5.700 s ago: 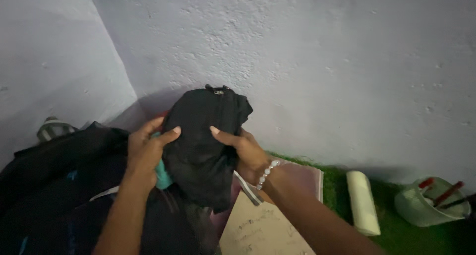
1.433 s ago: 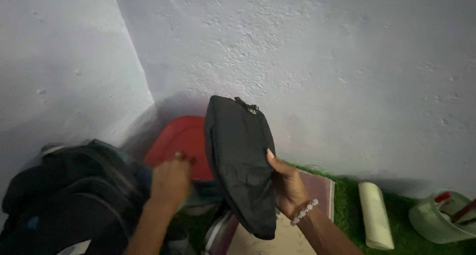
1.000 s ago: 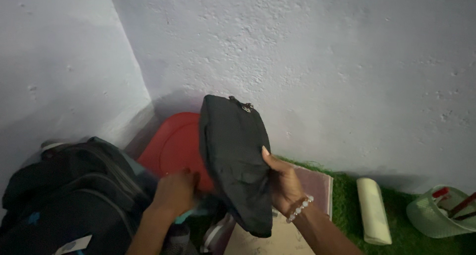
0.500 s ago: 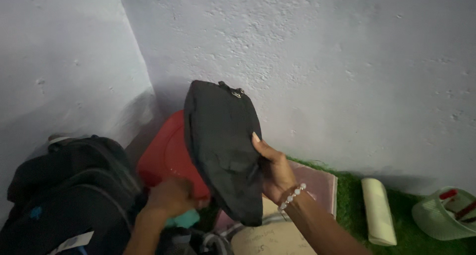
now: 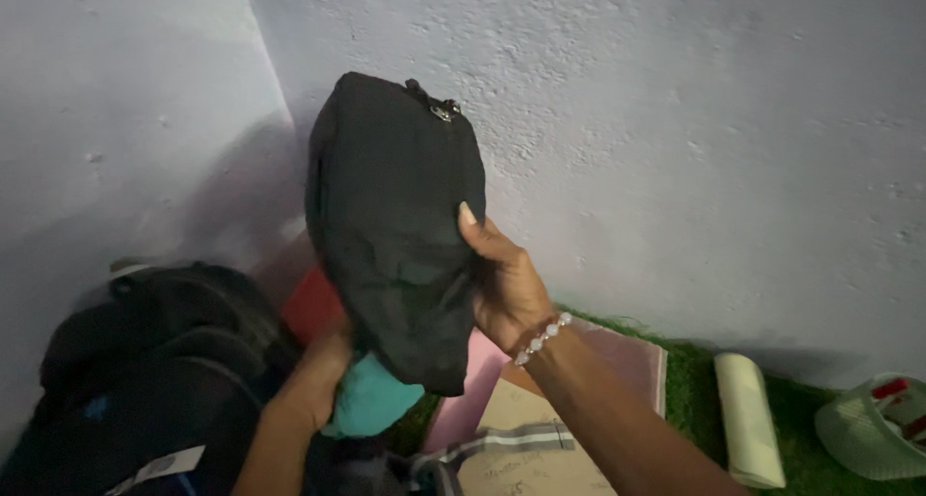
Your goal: The person wipes a black pouch, a black backpack, and several notebooks with a light blue cloth. They move the items aside after cleaning and continue wiping the green artificial turf surface.
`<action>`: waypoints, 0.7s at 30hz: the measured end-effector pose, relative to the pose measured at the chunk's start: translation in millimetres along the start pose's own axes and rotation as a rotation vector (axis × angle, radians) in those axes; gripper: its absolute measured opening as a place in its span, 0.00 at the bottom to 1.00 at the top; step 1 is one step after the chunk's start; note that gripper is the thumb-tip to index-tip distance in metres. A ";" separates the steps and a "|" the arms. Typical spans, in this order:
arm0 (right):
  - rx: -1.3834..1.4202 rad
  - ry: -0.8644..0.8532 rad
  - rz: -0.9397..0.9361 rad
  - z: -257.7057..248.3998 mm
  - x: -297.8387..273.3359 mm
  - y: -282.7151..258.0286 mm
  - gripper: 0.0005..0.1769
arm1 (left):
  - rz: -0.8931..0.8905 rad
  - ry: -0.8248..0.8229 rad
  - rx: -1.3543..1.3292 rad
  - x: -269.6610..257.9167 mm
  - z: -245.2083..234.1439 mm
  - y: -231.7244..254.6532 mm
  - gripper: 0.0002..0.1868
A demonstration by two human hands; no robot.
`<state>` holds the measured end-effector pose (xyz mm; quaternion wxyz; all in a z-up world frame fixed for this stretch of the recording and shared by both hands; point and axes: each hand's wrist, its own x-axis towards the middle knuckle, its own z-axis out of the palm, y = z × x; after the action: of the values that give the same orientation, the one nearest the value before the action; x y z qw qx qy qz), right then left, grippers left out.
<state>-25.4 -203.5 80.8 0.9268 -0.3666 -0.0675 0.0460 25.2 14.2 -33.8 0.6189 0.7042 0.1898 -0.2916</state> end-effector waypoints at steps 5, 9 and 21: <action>-0.070 0.053 -0.009 0.6 5.8 14.9 0.36 | 0.148 -0.052 -0.403 -25.5 -1.9 10.8 0.31; -0.120 0.095 0.004 -8.6 6.7 25.7 0.37 | 0.409 -0.045 -0.412 -42.7 -5.2 19.7 0.28; -0.181 0.245 0.105 -45.9 23.6 70.6 0.42 | 0.421 0.069 -0.193 -53.4 -12.0 39.2 0.45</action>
<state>2.6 -179.9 1.5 0.8876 -0.4544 0.0612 0.0430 11.5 24.6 31.2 0.7237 0.6754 0.0869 -0.1125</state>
